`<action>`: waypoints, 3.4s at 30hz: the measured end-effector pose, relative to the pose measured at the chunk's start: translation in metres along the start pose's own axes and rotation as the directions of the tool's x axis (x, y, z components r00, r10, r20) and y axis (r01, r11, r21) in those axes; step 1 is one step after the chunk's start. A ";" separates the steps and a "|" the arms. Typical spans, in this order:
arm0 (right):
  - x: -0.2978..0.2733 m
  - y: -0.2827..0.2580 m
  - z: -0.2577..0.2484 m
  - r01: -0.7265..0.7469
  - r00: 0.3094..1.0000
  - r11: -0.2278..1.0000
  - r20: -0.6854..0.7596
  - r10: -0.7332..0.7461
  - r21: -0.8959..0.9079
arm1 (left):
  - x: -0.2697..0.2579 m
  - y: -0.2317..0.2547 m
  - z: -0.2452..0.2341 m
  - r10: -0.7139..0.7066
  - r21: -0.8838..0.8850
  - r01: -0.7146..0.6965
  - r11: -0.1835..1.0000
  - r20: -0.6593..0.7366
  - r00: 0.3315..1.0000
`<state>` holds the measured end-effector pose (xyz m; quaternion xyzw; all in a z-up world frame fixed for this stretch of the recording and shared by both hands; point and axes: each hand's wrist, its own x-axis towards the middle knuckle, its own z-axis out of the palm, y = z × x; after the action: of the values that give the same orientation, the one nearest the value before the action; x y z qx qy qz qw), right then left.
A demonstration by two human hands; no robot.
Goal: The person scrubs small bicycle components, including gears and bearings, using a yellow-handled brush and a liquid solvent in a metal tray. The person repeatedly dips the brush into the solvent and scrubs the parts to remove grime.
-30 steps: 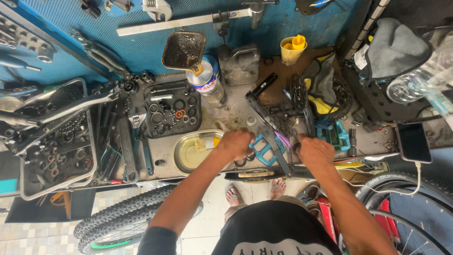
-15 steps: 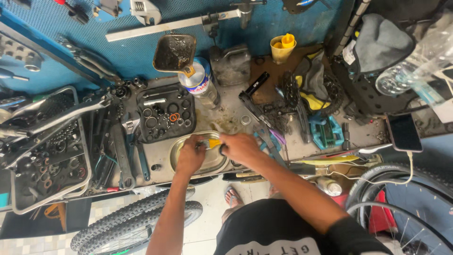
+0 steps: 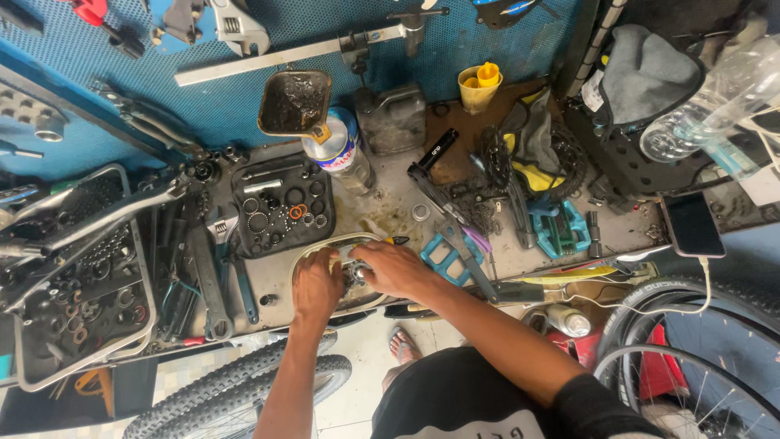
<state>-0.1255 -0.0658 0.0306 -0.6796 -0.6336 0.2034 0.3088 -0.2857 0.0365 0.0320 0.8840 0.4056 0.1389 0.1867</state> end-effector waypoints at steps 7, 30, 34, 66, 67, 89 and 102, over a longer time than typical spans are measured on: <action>-0.073 0.056 -0.078 -0.416 0.904 0.908 -0.127 0.408 -0.043 | 0.029 0.069 0.023 0.314 -0.087 -0.330 0.940 -0.162 0.936; -0.154 0.181 -0.192 -0.545 0.680 0.830 -0.643 0.353 -0.120 | 0.085 0.213 0.091 0.396 -0.213 -0.362 0.907 0.148 0.906; -0.160 0.182 -0.223 -0.519 0.572 0.829 -0.637 0.517 0.207 | 0.105 0.219 0.096 0.387 -0.192 -0.364 0.911 0.093 0.918; -0.152 0.177 -0.239 -0.597 0.503 0.795 -0.719 0.480 0.113 | 0.306 0.347 0.108 0.099 -0.606 -0.204 0.769 -0.202 0.974; -0.150 0.177 -0.239 -0.615 0.505 0.784 -0.722 0.472 0.083 | 0.299 0.343 0.108 0.096 -0.623 -0.141 0.769 -0.106 0.990; -0.061 0.206 -0.225 -0.855 0.477 0.509 -0.531 0.701 -0.096 | 0.151 0.199 0.111 0.098 -0.177 -0.005 0.984 0.522 0.847; 0.038 0.164 -0.205 -0.356 0.866 0.859 -0.476 0.155 -0.368 | 0.034 0.158 0.047 0.095 -0.555 -0.093 0.827 -0.024 0.995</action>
<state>0.1365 -0.0621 0.0725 -0.8393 -0.4805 -0.0614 0.2469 -0.1406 -0.0427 0.0633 0.8109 0.3034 0.2577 0.4290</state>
